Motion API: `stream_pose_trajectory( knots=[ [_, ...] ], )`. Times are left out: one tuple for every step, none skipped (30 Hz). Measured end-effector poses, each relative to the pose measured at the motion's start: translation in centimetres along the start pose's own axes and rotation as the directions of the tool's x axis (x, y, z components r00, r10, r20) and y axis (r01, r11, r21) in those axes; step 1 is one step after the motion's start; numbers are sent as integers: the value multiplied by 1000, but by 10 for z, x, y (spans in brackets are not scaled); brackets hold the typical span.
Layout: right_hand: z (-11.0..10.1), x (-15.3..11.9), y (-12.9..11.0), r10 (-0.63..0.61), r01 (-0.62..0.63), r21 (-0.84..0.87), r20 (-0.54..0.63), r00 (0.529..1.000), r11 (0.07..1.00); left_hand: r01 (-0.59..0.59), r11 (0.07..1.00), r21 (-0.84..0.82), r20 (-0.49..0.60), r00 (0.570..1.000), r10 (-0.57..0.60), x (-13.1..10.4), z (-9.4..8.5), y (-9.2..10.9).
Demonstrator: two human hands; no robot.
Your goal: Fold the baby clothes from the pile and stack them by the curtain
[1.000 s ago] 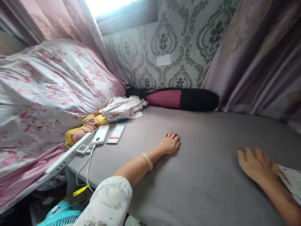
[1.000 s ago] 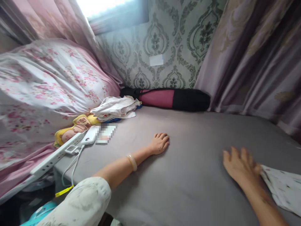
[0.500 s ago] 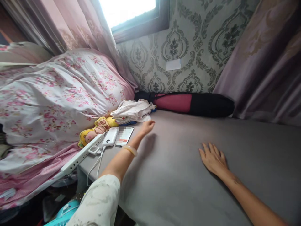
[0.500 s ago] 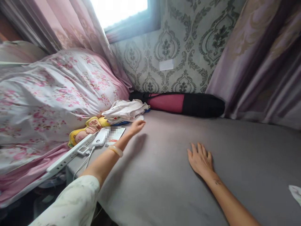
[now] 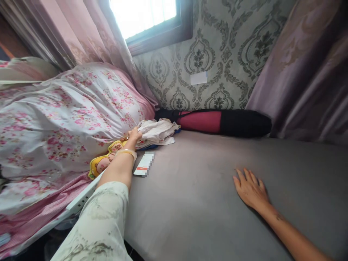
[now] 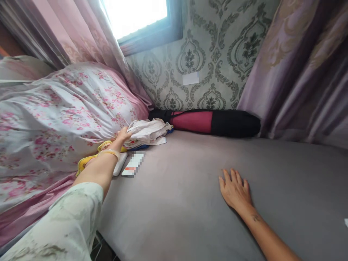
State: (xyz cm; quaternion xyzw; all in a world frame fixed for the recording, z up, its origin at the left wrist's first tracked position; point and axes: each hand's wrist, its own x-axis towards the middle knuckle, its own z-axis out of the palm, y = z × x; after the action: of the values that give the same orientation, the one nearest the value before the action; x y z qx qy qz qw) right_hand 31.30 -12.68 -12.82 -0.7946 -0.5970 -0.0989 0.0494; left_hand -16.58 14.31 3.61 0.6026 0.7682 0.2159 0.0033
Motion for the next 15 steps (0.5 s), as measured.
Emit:
stream_pose_trajectory(
  knots=[
    [0,0,0,2,-2,3,-1,1000,1000,7,1000,6,13,1000,-7,2,0,-1],
    [0,0,-1,4,-4,4,0,1000,1000,12,1000,8,21,1000,-12,4,1,-1],
    [-1,-1,-1,6,-6,3,1,1000,1000,13,1000,8,23,1000,-13,7,1,-1],
    [-2,-1,-1,8,-8,-3,2,1000,1000,9,1000,12,23,1000,-9,9,2,0],
    [-3,-1,-2,8,-8,-10,3,1000,1000,2,1000,23,22,1000,-3,11,2,0],
    [-4,-1,-2,6,-6,-18,3,1000,1000,-7,999,39,19,1000,6,13,3,1],
    [-5,-2,-2,4,-4,-25,1,1000,1000,-17,998,57,14,1000,16,15,3,3],
    [-6,-2,-2,4,-4,-29,0,1000,1000,-25,997,75,11,1000,24,16,3,4],
    [-7,-2,-3,5,-5,-29,-1,1000,1000,-31,996,89,14,999,30,17,3,6],
    [-8,-3,-3,8,-8,-27,0,1000,1000,-38,994,101,23,999,36,16,3,9],
    [-8,-3,-3,11,-11,-25,4,1000,1000,-48,992,114,36,998,44,16,2,12],
    [-9,-3,-4,14,-14,-23,8,1000,1000,-63,990,129,50,997,57,14,1,17],
    [-10,-3,-4,14,-14,-21,13,1000,1000,-90,985,148,62,995,81,12,0,22],
    [-11,-4,-5,13,-12,-21,14,1000,1000,-129,978,165,73,990,118,9,-3,29],
    [-12,-4,-5,11,-11,-20,13,1000,1000,-178,968,176,80,983,166,6,-5,37]
  ],
)
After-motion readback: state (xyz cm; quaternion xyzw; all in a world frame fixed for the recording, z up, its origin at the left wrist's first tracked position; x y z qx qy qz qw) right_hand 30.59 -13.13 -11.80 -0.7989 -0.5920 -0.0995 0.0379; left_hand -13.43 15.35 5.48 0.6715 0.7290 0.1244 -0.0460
